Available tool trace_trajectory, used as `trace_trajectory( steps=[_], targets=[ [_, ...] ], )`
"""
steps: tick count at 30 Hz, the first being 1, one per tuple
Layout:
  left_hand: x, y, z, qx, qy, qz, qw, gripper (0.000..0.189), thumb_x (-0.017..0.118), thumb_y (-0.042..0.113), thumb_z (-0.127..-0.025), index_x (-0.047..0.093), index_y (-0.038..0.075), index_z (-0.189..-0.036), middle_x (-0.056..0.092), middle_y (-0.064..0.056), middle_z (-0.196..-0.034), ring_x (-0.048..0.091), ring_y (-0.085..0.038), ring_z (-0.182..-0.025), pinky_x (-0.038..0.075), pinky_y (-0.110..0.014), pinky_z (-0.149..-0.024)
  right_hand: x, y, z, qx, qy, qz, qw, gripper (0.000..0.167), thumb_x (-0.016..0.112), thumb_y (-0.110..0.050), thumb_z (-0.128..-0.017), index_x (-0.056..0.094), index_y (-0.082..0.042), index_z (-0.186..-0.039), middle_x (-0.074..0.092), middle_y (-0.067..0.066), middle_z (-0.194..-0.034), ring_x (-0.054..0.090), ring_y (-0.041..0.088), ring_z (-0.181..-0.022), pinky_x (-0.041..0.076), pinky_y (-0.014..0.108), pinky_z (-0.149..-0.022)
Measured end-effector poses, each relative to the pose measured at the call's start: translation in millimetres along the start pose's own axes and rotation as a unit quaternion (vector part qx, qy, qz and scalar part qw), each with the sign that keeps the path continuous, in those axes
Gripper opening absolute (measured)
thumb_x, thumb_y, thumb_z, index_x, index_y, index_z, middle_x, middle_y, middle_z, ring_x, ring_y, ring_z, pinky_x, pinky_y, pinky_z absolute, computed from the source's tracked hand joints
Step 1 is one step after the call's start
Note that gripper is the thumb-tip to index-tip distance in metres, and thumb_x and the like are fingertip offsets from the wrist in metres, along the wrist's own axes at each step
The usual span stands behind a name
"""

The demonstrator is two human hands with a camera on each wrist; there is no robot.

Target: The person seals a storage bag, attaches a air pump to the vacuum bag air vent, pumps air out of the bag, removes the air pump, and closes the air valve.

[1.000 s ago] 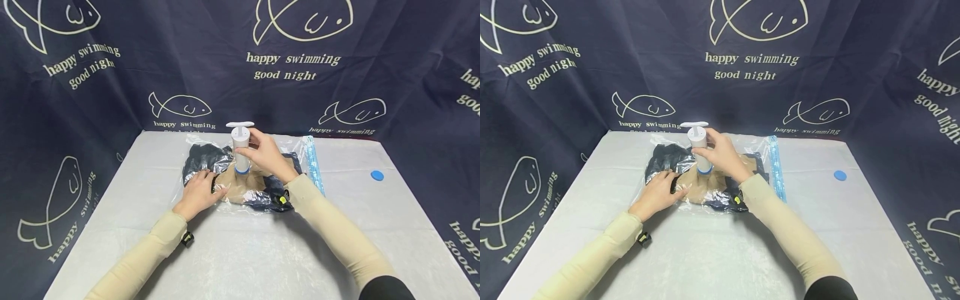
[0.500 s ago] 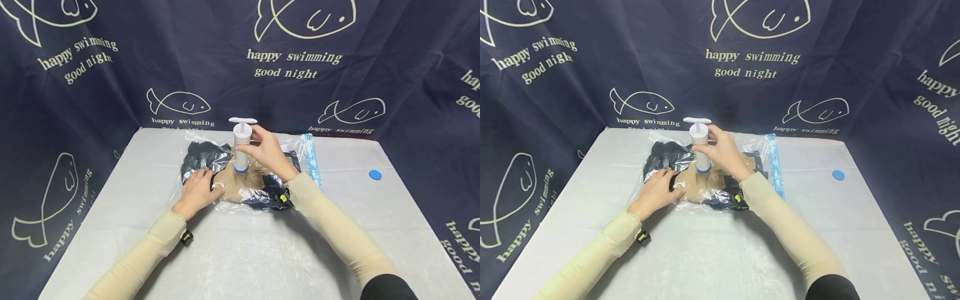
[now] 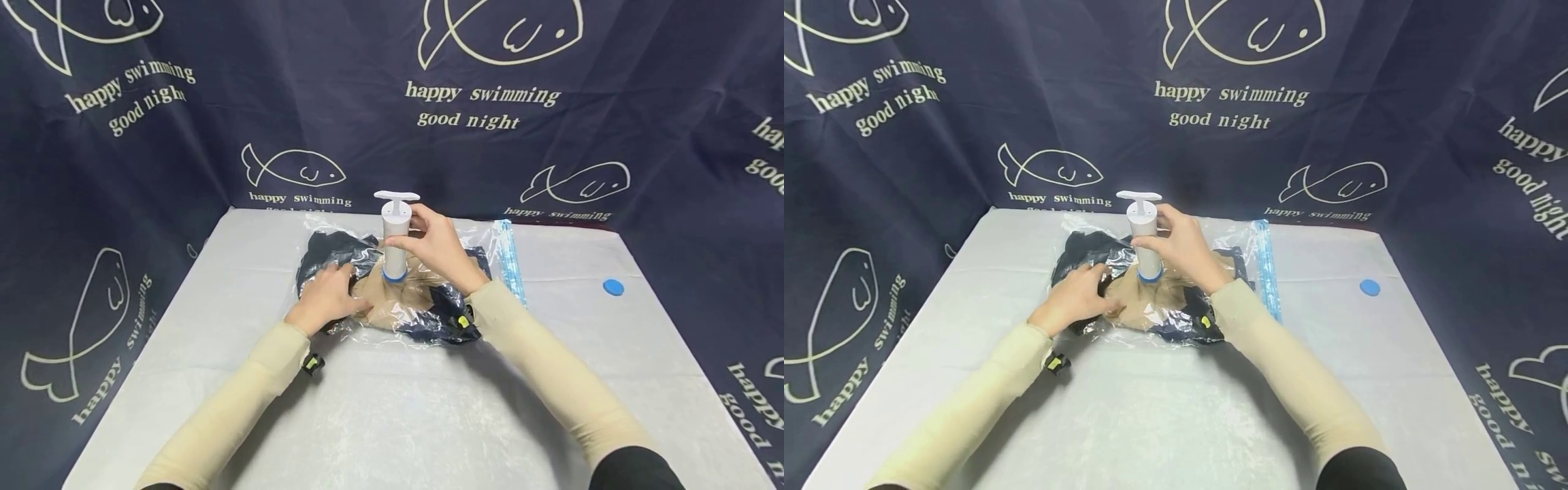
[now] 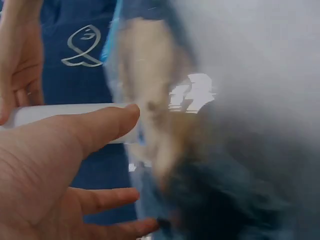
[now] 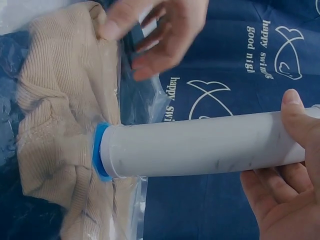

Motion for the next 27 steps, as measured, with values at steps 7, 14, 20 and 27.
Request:
trace_trajectory(
  steps=[7, 14, 20, 27],
  targets=[
    [-17.0, 30.5, -24.9, 0.069, 0.064, 0.144, 0.9851, 0.088, 0.080, 0.048, -0.087, 0.042, 0.003, -0.152, 0.051, -0.022, -0.149, 0.052, -0.041, -0.136, 0.045, -0.056, -0.113, -3, -4, 0.2, -0.008, 0.003, -0.007, 0.9999, 0.057, 0.089, -0.010, -0.080, 0.063, -0.003, -0.131, 0.075, 0.017, -0.119, 0.073, 0.030, -0.113, 0.060, 0.044, -0.095],
    [-15.8, 51.8, -44.2, 0.126, 0.121, 0.292, 0.9403, 0.064, 0.080, 0.021, -0.090, 0.049, 0.006, -0.144, 0.064, -0.018, -0.136, 0.062, -0.034, -0.128, 0.050, -0.048, -0.110, -1, -1, -3.8, -0.011, -0.007, -0.001, 0.9999, 0.057, 0.088, -0.010, -0.081, 0.063, -0.003, -0.132, 0.074, 0.017, -0.122, 0.072, 0.028, -0.116, 0.060, 0.039, -0.095],
    [-13.2, 56.3, -49.1, 0.140, 0.157, 0.336, 0.9180, 0.049, 0.076, 0.006, -0.090, 0.054, 0.007, -0.134, 0.067, -0.018, -0.129, 0.067, -0.032, -0.120, 0.056, -0.040, -0.104, -3, -2, -6.5, -0.016, -0.036, -0.008, 0.9992, 0.055, 0.087, -0.009, -0.082, 0.062, -0.001, -0.131, 0.073, 0.017, -0.124, 0.072, 0.029, -0.115, 0.060, 0.037, -0.095],
    [-14.4, 65.3, -46.9, 0.139, 0.167, 0.313, 0.9244, 0.053, 0.075, 0.009, -0.092, 0.052, 0.007, -0.140, 0.067, -0.018, -0.129, 0.068, -0.033, -0.119, 0.057, -0.043, -0.102, -22, -18, -8.0, -0.043, -0.056, -0.037, 0.9968, 0.054, 0.078, -0.004, -0.090, 0.058, -0.005, -0.140, 0.064, 0.016, -0.133, 0.068, 0.030, -0.118, 0.058, 0.037, -0.100]
  ],
)
Point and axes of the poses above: each hand's wrist, its own z-axis away from the middle knuckle, its own x-axis out of the palm, y = z × x, the point moved 8 cm from there along -z, towards the middle knuckle
